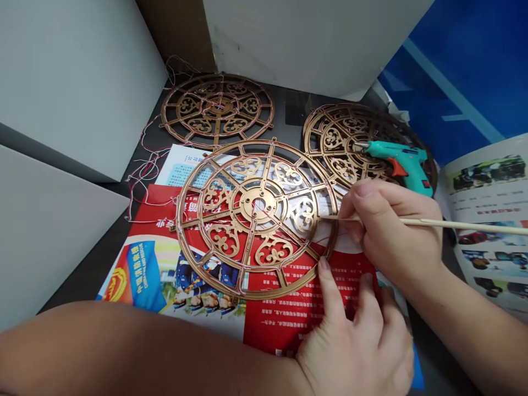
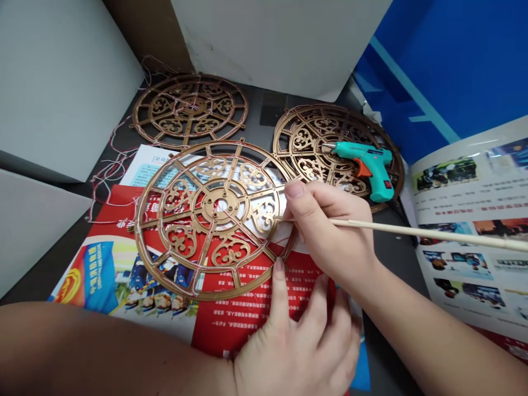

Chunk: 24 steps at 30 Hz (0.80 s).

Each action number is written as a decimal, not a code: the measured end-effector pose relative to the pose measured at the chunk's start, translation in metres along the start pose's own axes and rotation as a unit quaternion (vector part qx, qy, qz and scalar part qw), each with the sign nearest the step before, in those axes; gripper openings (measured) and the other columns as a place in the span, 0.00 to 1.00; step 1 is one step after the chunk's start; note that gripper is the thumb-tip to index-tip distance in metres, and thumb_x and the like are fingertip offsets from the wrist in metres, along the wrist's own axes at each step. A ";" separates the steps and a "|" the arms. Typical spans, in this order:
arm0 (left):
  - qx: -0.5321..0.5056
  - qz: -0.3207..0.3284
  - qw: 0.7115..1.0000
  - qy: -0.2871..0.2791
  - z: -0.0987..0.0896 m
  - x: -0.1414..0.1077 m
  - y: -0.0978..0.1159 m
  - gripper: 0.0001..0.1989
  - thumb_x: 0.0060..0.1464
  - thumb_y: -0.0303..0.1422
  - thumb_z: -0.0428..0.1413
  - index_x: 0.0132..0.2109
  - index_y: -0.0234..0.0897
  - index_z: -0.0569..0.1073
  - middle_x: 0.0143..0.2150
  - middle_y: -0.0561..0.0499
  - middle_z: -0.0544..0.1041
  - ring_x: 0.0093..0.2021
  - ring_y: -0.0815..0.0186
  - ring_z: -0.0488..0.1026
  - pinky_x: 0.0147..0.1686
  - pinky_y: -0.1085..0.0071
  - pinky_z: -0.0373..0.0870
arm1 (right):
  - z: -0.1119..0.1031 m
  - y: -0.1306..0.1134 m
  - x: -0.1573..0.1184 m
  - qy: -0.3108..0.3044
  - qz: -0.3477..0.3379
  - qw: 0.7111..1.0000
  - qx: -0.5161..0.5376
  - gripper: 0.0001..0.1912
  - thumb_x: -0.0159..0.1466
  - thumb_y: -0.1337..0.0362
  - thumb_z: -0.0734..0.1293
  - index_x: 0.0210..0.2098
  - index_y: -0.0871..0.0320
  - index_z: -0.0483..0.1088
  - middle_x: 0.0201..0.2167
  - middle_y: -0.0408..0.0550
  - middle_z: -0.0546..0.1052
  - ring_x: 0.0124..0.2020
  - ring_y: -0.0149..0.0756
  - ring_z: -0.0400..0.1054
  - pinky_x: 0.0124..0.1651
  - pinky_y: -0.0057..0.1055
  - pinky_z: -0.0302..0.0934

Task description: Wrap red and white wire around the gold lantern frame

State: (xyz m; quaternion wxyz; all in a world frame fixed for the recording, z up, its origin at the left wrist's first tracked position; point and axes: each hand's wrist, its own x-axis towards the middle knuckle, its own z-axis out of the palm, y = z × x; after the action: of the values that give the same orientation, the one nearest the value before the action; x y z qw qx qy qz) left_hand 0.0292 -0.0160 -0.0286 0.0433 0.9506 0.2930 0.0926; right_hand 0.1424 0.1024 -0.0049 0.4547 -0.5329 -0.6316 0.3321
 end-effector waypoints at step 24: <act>-0.047 0.018 0.998 -0.037 -0.010 0.002 -0.009 0.34 0.70 0.52 0.51 0.72 0.36 0.69 0.74 0.38 0.65 0.71 0.34 0.56 0.61 0.18 0.55 | 0.004 -0.005 0.004 0.001 -0.014 1.000 -0.004 0.24 0.73 0.49 0.67 0.26 0.55 0.73 0.17 0.39 0.69 0.17 0.25 0.58 0.22 0.30 0.53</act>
State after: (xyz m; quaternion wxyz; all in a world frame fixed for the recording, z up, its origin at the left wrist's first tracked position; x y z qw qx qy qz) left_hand 0.0239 -0.0077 -0.0198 0.0967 0.9554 0.2696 0.0720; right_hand 0.1372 0.1056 -0.0013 0.4577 -0.5265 -0.6399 0.3222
